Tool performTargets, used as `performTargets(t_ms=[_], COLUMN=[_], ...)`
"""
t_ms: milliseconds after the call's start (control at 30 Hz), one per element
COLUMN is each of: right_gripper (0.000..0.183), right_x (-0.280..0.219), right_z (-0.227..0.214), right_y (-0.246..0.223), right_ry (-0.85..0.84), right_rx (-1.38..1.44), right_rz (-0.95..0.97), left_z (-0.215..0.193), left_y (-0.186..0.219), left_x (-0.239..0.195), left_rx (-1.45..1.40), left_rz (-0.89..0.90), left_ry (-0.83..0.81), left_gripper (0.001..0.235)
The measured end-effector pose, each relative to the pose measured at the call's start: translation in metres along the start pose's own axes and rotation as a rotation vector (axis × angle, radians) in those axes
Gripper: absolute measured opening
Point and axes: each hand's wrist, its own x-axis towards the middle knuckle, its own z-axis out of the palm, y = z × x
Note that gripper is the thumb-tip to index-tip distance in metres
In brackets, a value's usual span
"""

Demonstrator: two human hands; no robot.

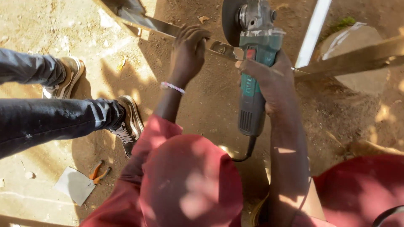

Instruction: Using a handheld angle grinder to cut through a square metal tube frame.

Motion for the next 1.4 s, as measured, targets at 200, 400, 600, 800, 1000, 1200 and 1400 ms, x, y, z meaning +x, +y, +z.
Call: performTargets(t_ms=[200,400,600,800,1000,1200,1400], right_gripper=[0.032,0.061,0.081,0.102,0.088,0.093,0.083], right_x=[0.03,0.019,0.035,0.067,0.066,0.073,0.084], right_z=[0.033,0.114,0.149,0.168,0.18,0.192,0.195], right_y=[-0.019,-0.041,-0.03,-0.009,-0.045,-0.051,-0.044], right_ry=[-0.318,-0.363,-0.355,-0.376,-0.395,-0.403,-0.406], right_rx=[-0.172,-0.409,-0.67,-0.8,-0.852,-0.88,-0.846], right_rz=[-0.092,0.092,-0.047,-0.224,-0.117,-0.154,-0.161], left_z=[-0.017,-0.028,-0.034,-0.045,-0.066,-0.073,-0.082], left_y=[0.092,0.131,0.119,0.116,0.122,0.118,0.117], left_x=[-0.094,-0.138,-0.133,-0.124,-0.103,-0.097,-0.086], left_rx=[-0.942,-1.623,-1.857,-1.681,-1.445,-1.388,-1.387], left_rz=[-0.485,-0.659,-0.79,-0.777,-0.841,-0.911,-0.94], left_ry=[0.176,-0.022,0.069,0.017,0.001,0.021,0.031], left_gripper=[0.038,0.063,0.057,0.053,0.056,0.05,0.051])
